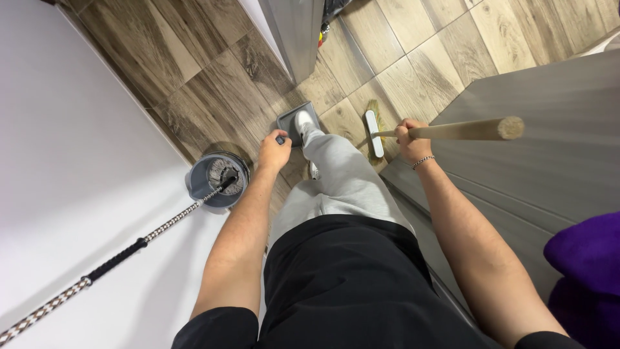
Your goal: The person sweeps debris from the floor with a broom and dustpan before spinning a mop in a bucket of water.
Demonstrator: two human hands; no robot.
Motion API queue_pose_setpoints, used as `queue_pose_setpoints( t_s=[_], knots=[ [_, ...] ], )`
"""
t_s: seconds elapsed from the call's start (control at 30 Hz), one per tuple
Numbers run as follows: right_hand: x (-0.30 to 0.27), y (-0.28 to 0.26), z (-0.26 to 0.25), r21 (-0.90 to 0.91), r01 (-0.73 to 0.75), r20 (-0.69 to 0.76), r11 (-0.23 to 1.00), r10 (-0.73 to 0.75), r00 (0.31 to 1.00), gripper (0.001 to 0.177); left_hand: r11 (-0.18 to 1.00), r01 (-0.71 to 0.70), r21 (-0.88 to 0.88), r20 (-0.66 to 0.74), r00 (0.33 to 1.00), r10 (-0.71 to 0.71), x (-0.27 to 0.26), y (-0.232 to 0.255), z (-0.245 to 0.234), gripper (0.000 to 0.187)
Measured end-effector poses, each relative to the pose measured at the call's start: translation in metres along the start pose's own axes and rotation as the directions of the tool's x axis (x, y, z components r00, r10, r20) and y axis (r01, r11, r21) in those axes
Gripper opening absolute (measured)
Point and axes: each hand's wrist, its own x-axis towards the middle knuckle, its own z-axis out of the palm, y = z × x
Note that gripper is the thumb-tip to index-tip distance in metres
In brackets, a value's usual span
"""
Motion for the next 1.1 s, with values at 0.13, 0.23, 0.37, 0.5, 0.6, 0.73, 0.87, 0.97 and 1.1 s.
queue_pose_setpoints(
  t_s=[0.13, 0.23, 0.37, 0.5, 0.6, 0.73, 0.87, 0.97, 1.1],
  knots=[
    [-0.004, 0.010, 0.002, -0.003, -0.017, 0.007, 1.000, 0.017, 1.000, 0.024, 0.999, -0.005, -0.046, -0.019, 1.000, 0.004, -0.006, -0.008, -0.003, 0.031],
    [-0.010, 0.013, 0.002, -0.002, -0.015, 0.001, 1.000, 0.015, 1.000, 0.023, 1.000, -0.008, -0.027, -0.011, 1.000, 0.008, -0.016, -0.005, -0.006, 0.030],
    [-0.013, 0.017, 0.001, -0.019, -0.020, -0.002, 1.000, 0.020, 1.000, 0.024, 0.998, 0.015, -0.056, -0.007, 1.000, -0.015, -0.041, 0.012, -0.020, 0.029],
    [-0.014, 0.003, 0.003, -0.020, -0.026, 0.000, 0.999, 0.026, 1.000, 0.024, 0.996, 0.059, -0.060, -0.022, 0.998, -0.060, -0.058, 0.020, -0.032, 0.029],
    [-0.008, 0.007, 0.007, -0.021, -0.013, 0.033, 1.000, 0.014, 0.999, 0.024, 0.989, 0.089, -0.115, -0.045, 0.995, -0.094, -0.048, 0.006, -0.031, 0.039],
    [-0.008, 0.006, 0.014, -0.017, 0.004, 0.023, 1.000, -0.003, 1.000, 0.024, 0.967, 0.128, -0.221, -0.092, 0.984, -0.151, -0.036, -0.018, -0.027, 0.039],
    [-0.001, 0.001, 0.010, 0.000, -0.022, 0.023, 1.000, 0.022, 0.999, 0.023, 0.931, 0.078, -0.357, -0.225, 0.960, -0.167, 0.011, -0.060, -0.006, 0.025],
    [0.000, 0.000, -0.001, -0.019, -0.069, 0.019, 0.997, 0.069, 0.997, 0.023, 0.871, 0.057, -0.488, -0.223, 0.957, -0.188, 0.015, -0.067, 0.002, 0.021],
    [0.009, -0.009, -0.019, -0.019, -0.089, 0.005, 0.996, 0.089, 0.996, 0.024, 0.688, 0.017, -0.726, -0.199, 0.952, -0.234, -0.004, -0.050, -0.004, 0.022]
  ],
)
